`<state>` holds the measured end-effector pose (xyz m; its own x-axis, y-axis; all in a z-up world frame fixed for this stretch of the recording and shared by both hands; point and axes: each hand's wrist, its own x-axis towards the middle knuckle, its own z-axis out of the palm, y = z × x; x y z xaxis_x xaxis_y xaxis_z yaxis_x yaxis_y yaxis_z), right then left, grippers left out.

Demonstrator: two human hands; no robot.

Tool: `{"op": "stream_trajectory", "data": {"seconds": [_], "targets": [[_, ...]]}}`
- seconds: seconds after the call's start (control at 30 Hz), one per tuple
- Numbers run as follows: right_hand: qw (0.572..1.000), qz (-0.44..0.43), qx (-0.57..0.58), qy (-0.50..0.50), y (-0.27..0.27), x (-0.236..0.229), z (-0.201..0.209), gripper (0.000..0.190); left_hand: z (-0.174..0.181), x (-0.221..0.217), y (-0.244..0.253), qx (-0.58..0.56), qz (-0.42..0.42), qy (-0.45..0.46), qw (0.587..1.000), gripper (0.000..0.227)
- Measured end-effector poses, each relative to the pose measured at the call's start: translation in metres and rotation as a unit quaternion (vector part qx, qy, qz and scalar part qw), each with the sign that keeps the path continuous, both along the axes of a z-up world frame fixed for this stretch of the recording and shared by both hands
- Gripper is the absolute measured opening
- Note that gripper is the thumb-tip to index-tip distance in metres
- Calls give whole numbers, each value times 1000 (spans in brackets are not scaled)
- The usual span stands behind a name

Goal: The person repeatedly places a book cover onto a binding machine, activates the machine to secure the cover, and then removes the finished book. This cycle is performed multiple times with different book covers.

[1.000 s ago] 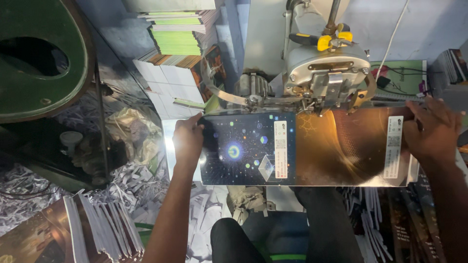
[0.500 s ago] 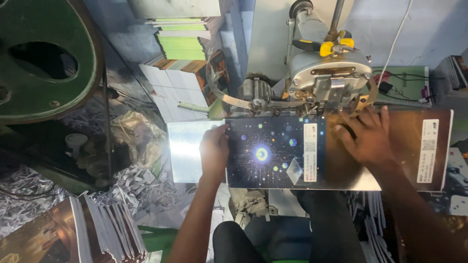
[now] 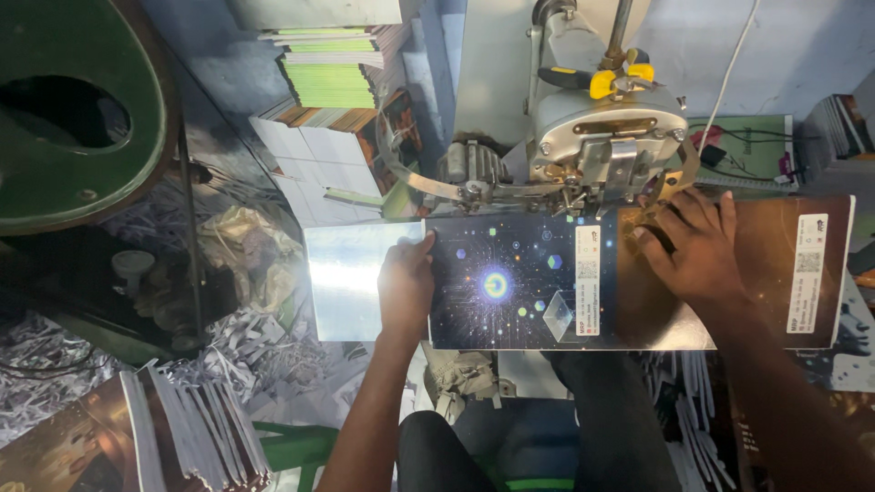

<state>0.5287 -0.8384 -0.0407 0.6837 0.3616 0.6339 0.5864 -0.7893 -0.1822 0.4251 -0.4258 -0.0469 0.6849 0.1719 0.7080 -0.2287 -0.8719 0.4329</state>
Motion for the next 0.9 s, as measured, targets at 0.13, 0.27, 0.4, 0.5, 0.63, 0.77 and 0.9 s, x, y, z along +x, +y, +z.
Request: {"op": "stream_trajectory", "data": {"seconds": [0.13, 0.27, 0.4, 0.5, 0.63, 0.77, 0.9], "targets": [[999, -29, -29, -20, 11, -1, 4, 54, 1, 3, -2, -13, -1, 12, 1000, 31], [996, -22, -85, -5, 31, -5, 11, 64, 10, 1, -17, -27, -21, 46, 998, 35], [999, 11, -41, -3, 45, -15, 14, 64, 29, -6, -38, -47, -33, 103, 993, 39], [999, -15, -39, -4, 39, -17, 17, 67, 44, -17, -45, -3, -35, 141, 989, 42], [999, 6, -38, -10, 24, -16, 22, 68, 56, -17, -55, -25, -37, 237, 970, 48], [999, 2, -31, -4, 13, -16, 27, 60, 53, -13, -69, -45, -43, 242, 968, 52], [999, 0, -35, -11, 7, -17, 29, 57, 50, -10, -77, -44, -39, 265, 963, 55]]}}
